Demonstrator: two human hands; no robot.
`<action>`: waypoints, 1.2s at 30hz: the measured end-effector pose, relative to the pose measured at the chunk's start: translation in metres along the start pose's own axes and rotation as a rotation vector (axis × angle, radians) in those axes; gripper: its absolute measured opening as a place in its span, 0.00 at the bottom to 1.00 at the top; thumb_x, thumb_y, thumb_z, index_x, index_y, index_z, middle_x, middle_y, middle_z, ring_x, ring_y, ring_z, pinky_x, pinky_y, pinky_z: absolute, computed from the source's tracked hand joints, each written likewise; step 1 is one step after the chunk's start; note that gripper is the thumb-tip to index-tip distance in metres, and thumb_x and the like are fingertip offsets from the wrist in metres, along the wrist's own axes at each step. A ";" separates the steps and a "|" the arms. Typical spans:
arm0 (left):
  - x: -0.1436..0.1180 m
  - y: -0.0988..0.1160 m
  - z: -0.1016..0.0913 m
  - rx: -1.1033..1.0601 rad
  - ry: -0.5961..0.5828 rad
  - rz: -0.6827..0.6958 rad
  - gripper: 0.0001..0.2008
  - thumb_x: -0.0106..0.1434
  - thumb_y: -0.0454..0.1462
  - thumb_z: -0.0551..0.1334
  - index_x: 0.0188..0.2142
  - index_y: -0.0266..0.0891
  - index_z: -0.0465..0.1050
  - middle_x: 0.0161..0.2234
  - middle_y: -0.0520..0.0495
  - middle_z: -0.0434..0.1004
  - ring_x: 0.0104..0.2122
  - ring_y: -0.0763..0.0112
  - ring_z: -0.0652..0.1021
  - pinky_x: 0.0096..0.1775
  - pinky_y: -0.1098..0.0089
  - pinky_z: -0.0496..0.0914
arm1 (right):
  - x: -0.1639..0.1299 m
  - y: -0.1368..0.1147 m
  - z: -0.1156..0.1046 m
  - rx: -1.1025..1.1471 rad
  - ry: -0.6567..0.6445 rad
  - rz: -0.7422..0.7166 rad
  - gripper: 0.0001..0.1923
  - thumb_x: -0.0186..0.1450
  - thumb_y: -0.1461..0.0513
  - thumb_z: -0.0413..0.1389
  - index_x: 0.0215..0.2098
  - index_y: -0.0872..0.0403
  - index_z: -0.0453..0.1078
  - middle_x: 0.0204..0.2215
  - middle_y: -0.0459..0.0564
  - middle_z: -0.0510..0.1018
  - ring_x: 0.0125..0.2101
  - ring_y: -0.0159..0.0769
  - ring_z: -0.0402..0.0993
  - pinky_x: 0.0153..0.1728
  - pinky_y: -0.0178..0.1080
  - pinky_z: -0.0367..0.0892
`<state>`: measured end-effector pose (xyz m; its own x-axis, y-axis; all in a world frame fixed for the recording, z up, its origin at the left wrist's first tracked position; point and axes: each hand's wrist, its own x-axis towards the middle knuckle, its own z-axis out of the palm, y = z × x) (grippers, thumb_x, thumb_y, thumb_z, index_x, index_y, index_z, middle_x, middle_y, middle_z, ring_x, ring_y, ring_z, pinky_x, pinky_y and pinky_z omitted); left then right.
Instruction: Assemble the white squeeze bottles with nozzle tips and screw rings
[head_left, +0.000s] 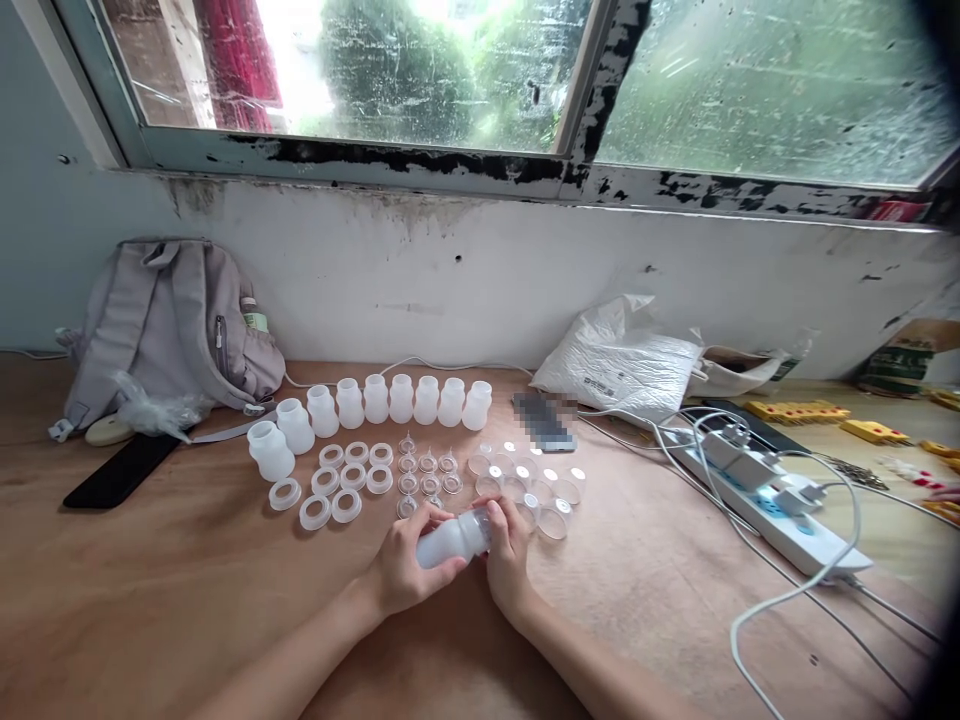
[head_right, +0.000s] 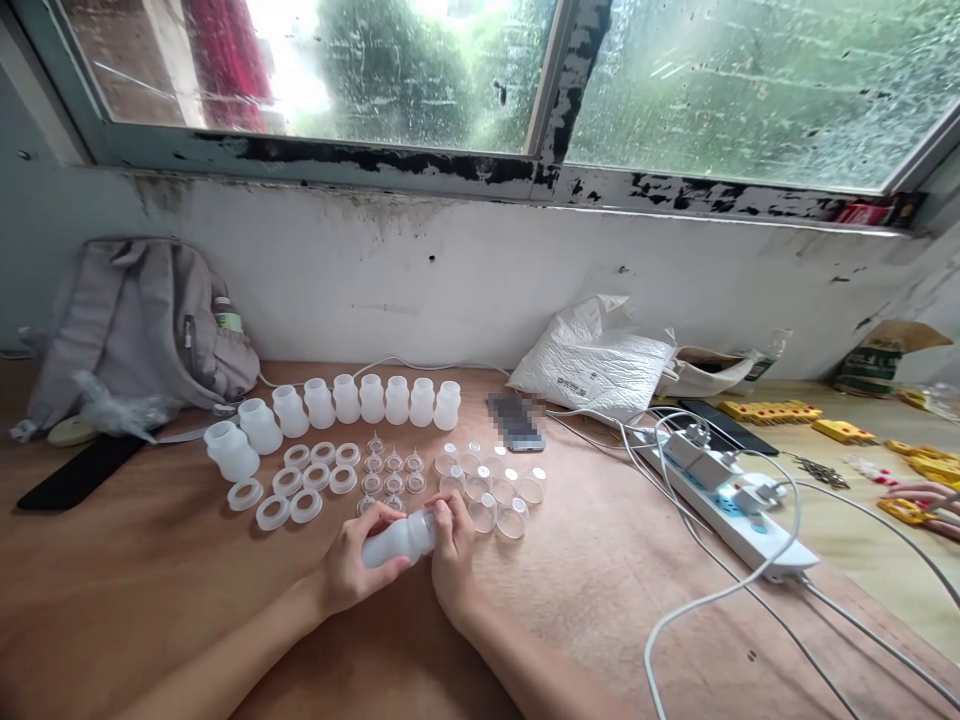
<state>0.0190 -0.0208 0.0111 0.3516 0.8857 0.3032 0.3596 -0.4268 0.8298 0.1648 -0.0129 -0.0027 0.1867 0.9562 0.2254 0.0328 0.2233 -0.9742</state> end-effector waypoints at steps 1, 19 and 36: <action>-0.001 0.000 0.001 0.031 0.025 0.014 0.17 0.50 0.42 0.61 0.39 0.39 0.63 0.32 0.48 0.74 0.29 0.70 0.74 0.30 0.72 0.68 | 0.000 0.000 0.000 0.043 -0.011 0.040 0.13 0.62 0.53 0.44 0.27 0.51 0.59 0.21 0.44 0.65 0.17 0.28 0.58 0.13 0.31 0.55; -0.069 -0.012 -0.052 0.118 0.098 -0.238 0.20 0.59 0.44 0.53 0.49 0.41 0.55 0.37 0.47 0.74 0.35 0.64 0.75 0.37 0.66 0.69 | 0.016 -0.001 -0.006 0.307 -0.260 0.102 0.14 0.61 0.50 0.47 0.35 0.52 0.60 0.24 0.42 0.64 0.14 0.24 0.60 0.13 0.29 0.57; -0.068 -0.145 -0.206 0.044 0.676 -0.278 0.26 0.44 0.51 0.62 0.37 0.41 0.54 0.36 0.47 0.68 0.39 0.58 0.74 0.44 0.53 0.66 | 0.012 -0.002 -0.001 0.109 -0.357 0.063 0.16 0.59 0.49 0.48 0.31 0.54 0.62 0.23 0.42 0.64 0.13 0.24 0.58 0.12 0.30 0.55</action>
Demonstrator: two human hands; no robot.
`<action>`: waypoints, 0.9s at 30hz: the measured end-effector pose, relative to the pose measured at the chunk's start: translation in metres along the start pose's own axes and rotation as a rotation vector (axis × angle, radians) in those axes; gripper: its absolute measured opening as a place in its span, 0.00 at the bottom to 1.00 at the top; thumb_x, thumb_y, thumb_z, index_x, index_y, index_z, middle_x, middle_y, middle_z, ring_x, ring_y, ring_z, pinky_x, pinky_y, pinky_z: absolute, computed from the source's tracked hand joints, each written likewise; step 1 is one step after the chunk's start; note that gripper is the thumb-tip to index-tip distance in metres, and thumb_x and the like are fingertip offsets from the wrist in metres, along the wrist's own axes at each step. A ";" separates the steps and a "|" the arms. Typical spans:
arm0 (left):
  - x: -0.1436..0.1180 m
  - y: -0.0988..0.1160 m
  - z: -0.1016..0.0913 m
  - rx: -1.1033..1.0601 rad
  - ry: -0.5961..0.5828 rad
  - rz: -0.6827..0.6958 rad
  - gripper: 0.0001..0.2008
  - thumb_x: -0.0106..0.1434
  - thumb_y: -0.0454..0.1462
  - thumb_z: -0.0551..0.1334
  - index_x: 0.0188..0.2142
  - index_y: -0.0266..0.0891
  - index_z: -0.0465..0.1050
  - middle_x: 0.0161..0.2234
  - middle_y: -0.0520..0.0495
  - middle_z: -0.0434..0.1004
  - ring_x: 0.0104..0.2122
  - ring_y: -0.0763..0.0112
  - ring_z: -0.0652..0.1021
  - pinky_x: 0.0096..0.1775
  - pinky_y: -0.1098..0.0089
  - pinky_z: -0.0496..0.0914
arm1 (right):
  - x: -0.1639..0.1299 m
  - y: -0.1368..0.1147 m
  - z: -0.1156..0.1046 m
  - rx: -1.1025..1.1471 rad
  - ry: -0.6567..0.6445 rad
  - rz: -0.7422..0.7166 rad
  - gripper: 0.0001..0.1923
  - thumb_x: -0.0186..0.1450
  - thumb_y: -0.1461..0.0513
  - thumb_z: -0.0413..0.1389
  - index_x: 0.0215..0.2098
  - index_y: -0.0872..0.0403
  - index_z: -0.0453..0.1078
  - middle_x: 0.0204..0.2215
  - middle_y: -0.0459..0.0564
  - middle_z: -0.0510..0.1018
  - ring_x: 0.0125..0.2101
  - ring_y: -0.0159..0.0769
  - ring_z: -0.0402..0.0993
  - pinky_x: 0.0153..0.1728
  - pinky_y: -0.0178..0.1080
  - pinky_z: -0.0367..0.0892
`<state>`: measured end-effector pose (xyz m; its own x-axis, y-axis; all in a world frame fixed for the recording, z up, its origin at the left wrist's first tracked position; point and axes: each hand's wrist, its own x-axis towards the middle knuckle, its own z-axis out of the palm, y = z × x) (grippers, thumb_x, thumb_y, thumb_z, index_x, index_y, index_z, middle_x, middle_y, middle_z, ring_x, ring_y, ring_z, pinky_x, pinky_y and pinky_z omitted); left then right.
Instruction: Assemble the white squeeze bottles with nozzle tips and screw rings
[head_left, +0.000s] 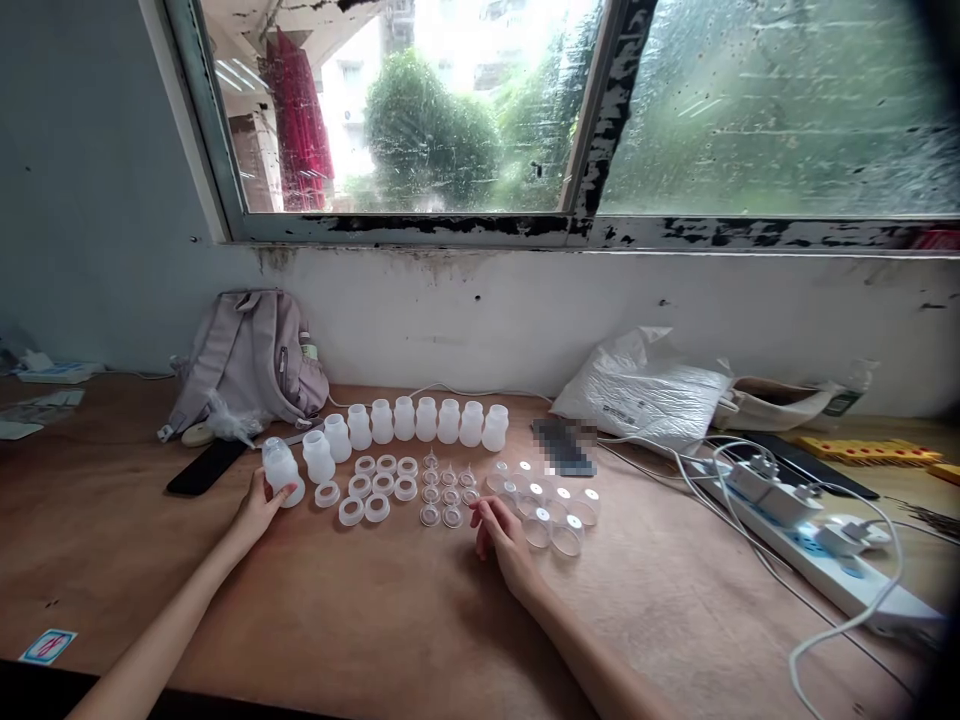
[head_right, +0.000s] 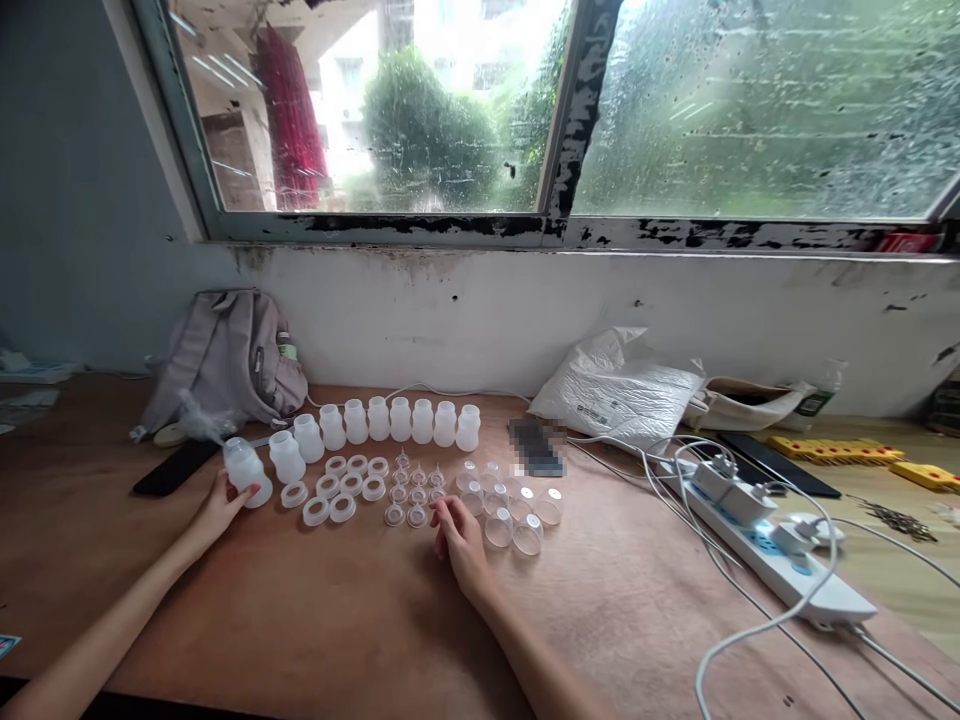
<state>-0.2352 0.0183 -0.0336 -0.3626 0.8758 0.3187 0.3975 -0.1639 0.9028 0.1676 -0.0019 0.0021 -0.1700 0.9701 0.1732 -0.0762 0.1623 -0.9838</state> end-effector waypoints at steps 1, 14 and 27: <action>0.000 -0.004 0.000 -0.002 -0.014 0.011 0.26 0.45 0.51 0.62 0.38 0.41 0.54 0.37 0.47 0.68 0.40 0.58 0.74 0.45 0.54 0.66 | 0.000 0.001 0.000 -0.010 -0.004 0.003 0.16 0.59 0.49 0.48 0.31 0.54 0.62 0.22 0.42 0.64 0.13 0.24 0.58 0.12 0.30 0.55; -0.067 0.074 0.030 0.632 -0.011 0.580 0.09 0.56 0.42 0.57 0.35 0.42 0.69 0.37 0.46 0.71 0.39 0.62 0.71 0.44 0.62 0.65 | -0.001 0.002 0.004 -0.388 0.005 -0.202 0.10 0.58 0.55 0.52 0.26 0.53 0.66 0.21 0.46 0.68 0.20 0.31 0.63 0.21 0.34 0.60; -0.072 0.070 0.044 0.756 -0.002 0.302 0.12 0.59 0.45 0.51 0.29 0.41 0.67 0.25 0.50 0.72 0.27 0.69 0.73 0.31 0.71 0.66 | 0.000 0.009 0.005 -0.634 -0.077 -0.313 0.05 0.58 0.65 0.48 0.28 0.53 0.65 0.28 0.49 0.68 0.29 0.34 0.67 0.30 0.36 0.64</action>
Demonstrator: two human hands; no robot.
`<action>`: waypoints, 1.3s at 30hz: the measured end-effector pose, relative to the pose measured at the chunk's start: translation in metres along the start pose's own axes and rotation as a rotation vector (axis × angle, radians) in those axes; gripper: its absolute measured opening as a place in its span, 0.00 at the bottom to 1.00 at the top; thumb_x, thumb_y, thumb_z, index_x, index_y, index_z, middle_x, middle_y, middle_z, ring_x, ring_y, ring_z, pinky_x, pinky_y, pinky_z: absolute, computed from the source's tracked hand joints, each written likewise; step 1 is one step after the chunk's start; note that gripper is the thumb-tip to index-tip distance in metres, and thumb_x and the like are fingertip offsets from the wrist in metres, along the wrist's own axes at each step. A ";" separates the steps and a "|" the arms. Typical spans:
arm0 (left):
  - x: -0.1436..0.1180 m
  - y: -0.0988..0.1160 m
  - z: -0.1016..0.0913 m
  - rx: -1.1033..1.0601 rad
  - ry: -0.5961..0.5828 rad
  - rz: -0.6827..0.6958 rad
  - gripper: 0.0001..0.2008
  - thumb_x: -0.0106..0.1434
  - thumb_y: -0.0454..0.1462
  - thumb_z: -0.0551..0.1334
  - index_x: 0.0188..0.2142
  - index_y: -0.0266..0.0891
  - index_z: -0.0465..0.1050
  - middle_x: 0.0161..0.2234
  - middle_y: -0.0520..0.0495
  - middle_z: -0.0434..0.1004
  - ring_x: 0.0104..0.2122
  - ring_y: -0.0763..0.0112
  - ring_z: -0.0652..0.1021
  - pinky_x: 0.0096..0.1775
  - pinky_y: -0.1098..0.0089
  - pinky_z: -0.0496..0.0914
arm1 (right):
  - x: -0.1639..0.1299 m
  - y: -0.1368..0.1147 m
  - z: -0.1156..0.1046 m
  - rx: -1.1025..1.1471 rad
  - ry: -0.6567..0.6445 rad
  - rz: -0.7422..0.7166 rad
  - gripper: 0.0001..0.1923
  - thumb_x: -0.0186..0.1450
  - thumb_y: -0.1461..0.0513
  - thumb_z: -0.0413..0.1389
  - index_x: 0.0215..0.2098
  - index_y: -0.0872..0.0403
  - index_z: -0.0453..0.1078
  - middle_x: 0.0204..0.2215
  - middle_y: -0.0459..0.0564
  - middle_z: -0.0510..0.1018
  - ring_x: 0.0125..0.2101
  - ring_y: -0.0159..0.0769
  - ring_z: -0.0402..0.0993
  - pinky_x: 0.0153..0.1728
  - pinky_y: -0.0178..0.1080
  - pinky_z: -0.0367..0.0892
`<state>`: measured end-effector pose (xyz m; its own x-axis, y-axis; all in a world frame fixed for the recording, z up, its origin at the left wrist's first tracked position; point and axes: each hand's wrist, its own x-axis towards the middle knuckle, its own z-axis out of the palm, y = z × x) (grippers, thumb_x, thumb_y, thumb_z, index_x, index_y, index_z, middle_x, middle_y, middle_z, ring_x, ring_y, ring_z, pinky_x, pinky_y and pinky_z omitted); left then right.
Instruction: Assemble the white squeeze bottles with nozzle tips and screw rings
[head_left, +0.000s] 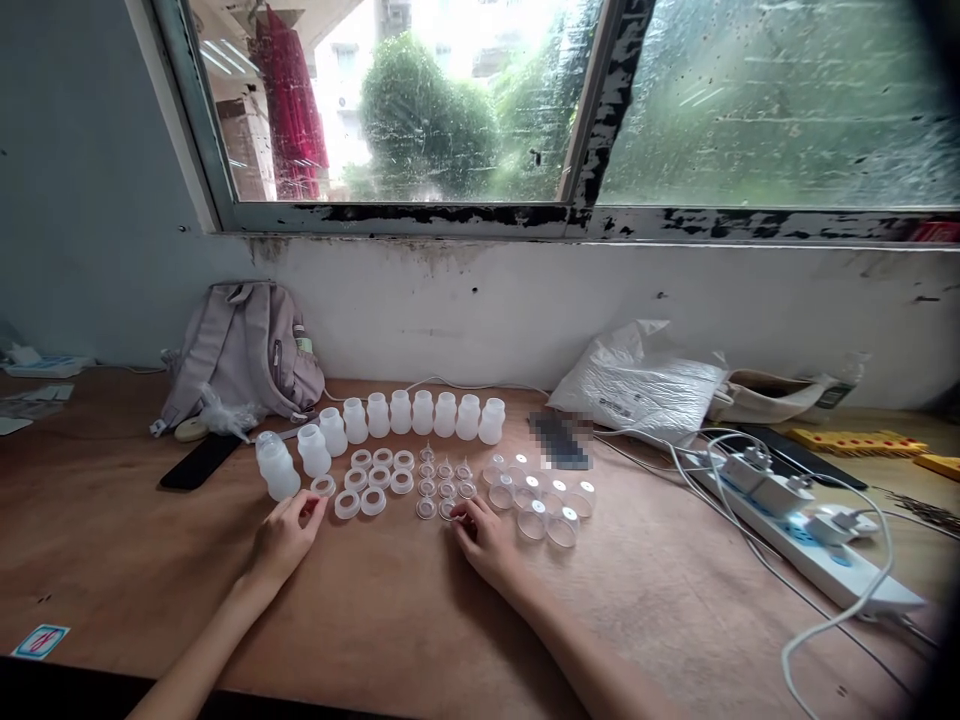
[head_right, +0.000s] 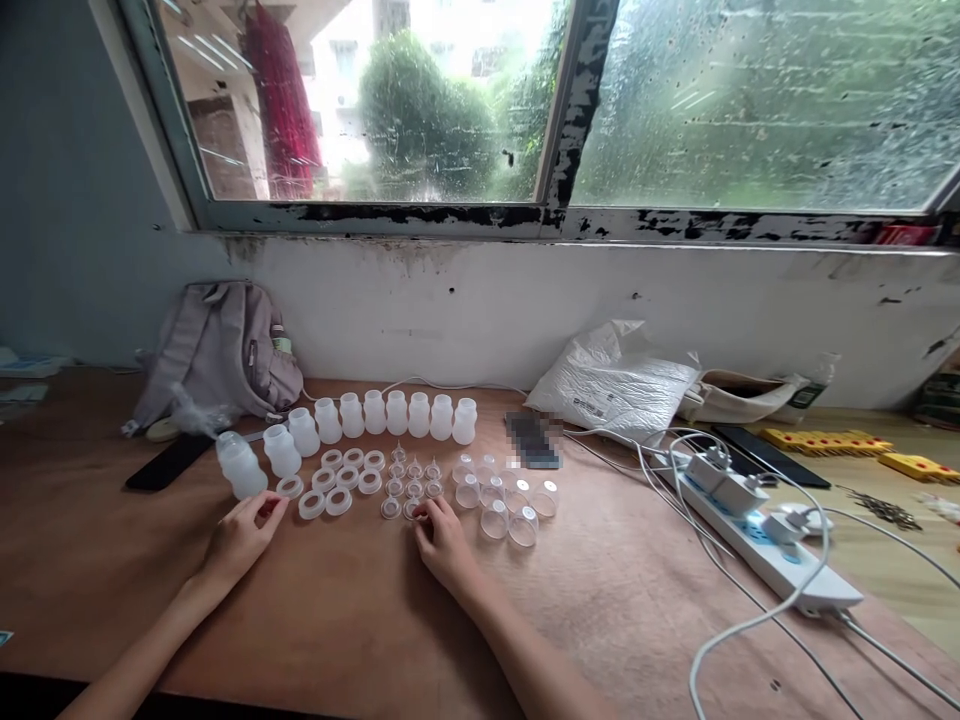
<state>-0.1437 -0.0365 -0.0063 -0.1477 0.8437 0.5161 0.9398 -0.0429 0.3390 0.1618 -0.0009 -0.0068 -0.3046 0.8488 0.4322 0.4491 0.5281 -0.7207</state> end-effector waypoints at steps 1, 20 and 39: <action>-0.001 -0.004 -0.004 0.023 -0.017 -0.050 0.13 0.59 0.46 0.51 0.27 0.42 0.67 0.23 0.51 0.71 0.25 0.69 0.72 0.28 0.72 0.65 | 0.000 0.000 0.000 0.000 -0.001 0.000 0.05 0.58 0.65 0.48 0.28 0.53 0.65 0.28 0.49 0.68 0.29 0.34 0.67 0.30 0.36 0.64; 0.031 -0.067 -0.010 0.051 -0.120 -0.310 0.25 0.48 0.53 0.56 0.39 0.38 0.63 0.37 0.40 0.74 0.40 0.54 0.73 0.38 0.63 0.66 | -0.001 0.000 -0.002 0.022 0.021 -0.004 0.06 0.58 0.65 0.48 0.27 0.52 0.65 0.27 0.48 0.69 0.26 0.35 0.66 0.27 0.36 0.62; 0.012 0.047 0.024 0.012 -0.147 0.325 0.07 0.56 0.40 0.56 0.33 0.41 0.69 0.41 0.44 0.69 0.43 0.57 0.68 0.42 0.58 0.64 | -0.004 0.003 0.003 -0.236 -0.075 -0.034 0.13 0.60 0.66 0.48 0.39 0.48 0.71 0.45 0.51 0.70 0.46 0.44 0.62 0.44 0.48 0.58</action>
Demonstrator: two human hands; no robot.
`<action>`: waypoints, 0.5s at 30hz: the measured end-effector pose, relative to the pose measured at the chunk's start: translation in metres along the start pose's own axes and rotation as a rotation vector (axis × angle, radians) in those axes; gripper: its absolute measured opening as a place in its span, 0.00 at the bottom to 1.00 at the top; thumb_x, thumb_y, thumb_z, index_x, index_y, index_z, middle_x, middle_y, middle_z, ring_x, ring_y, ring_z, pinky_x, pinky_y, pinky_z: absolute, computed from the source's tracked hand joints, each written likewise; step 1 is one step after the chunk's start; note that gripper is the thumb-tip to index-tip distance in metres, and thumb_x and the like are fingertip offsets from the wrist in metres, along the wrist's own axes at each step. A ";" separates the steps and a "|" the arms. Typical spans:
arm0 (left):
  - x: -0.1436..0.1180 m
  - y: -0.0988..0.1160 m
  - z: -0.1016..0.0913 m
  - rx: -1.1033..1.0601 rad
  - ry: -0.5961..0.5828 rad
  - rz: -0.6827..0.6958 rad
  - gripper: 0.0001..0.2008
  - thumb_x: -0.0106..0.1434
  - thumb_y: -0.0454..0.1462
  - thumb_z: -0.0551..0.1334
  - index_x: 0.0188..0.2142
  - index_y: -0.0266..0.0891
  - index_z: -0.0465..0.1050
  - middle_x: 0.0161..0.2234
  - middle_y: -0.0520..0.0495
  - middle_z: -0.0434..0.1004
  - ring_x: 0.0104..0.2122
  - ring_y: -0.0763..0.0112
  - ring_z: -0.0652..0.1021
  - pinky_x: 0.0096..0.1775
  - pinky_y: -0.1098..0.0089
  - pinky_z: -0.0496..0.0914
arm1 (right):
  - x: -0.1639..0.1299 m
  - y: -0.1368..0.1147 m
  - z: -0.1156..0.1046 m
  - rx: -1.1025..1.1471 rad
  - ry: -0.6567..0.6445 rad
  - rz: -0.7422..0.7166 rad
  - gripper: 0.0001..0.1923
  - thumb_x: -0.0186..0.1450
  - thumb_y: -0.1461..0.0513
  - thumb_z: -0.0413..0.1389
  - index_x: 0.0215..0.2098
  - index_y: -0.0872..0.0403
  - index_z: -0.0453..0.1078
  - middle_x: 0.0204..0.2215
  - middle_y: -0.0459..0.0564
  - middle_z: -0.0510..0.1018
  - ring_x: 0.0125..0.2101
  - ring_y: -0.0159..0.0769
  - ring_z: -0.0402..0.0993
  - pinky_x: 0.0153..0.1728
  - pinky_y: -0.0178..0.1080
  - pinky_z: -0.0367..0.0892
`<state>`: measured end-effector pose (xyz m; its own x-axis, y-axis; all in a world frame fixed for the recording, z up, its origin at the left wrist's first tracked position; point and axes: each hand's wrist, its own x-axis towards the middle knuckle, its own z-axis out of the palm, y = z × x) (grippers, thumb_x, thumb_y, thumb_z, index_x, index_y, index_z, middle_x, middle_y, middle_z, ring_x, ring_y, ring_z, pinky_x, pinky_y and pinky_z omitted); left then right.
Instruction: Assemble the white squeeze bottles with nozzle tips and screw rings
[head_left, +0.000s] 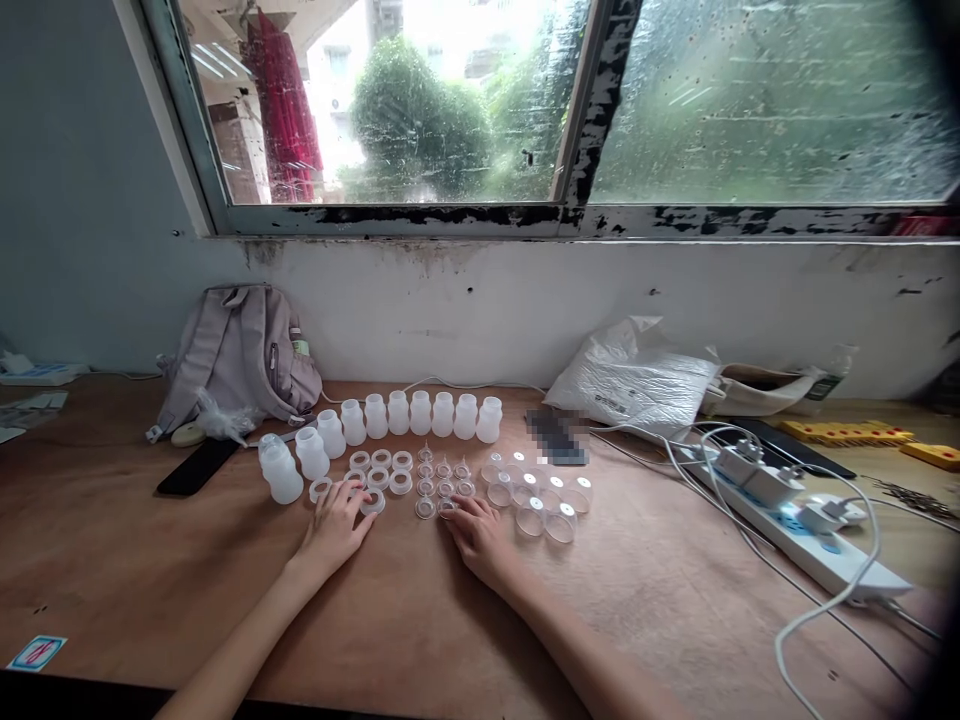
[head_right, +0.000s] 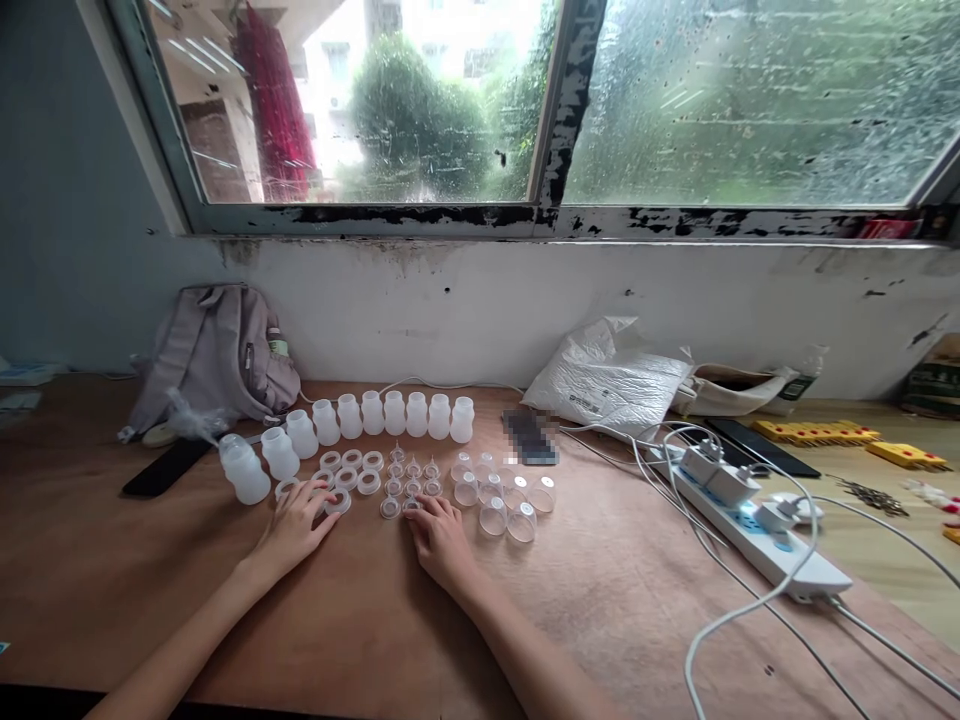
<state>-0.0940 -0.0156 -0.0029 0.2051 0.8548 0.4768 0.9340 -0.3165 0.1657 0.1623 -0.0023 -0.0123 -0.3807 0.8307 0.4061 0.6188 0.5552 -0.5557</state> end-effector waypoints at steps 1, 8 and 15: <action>0.003 0.001 0.001 -0.011 -0.015 0.005 0.06 0.56 0.40 0.56 0.31 0.41 0.69 0.41 0.44 0.69 0.43 0.57 0.68 0.42 0.58 0.64 | 0.000 -0.001 -0.002 0.011 0.001 -0.001 0.14 0.59 0.66 0.48 0.39 0.48 0.71 0.45 0.51 0.70 0.46 0.44 0.62 0.44 0.47 0.58; 0.021 0.031 -0.011 -0.227 0.045 0.084 0.05 0.58 0.39 0.54 0.30 0.40 0.65 0.39 0.45 0.70 0.44 0.62 0.69 0.43 0.61 0.64 | 0.000 -0.012 -0.016 0.103 -0.138 -0.135 0.14 0.53 0.69 0.52 0.31 0.46 0.74 0.39 0.45 0.75 0.43 0.42 0.64 0.47 0.48 0.54; 0.037 0.064 0.002 -0.440 0.102 0.405 0.11 0.56 0.38 0.57 0.39 0.39 0.63 0.38 0.44 0.72 0.40 0.64 0.72 0.42 0.63 0.66 | 0.003 -0.010 -0.024 0.276 0.016 -0.070 0.16 0.51 0.72 0.48 0.26 0.51 0.74 0.34 0.48 0.76 0.37 0.38 0.67 0.41 0.42 0.61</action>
<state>-0.0258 -0.0028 0.0235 0.4698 0.5939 0.6531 0.5743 -0.7675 0.2849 0.1716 -0.0057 0.0119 -0.4035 0.7908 0.4603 0.3804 0.6025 -0.7016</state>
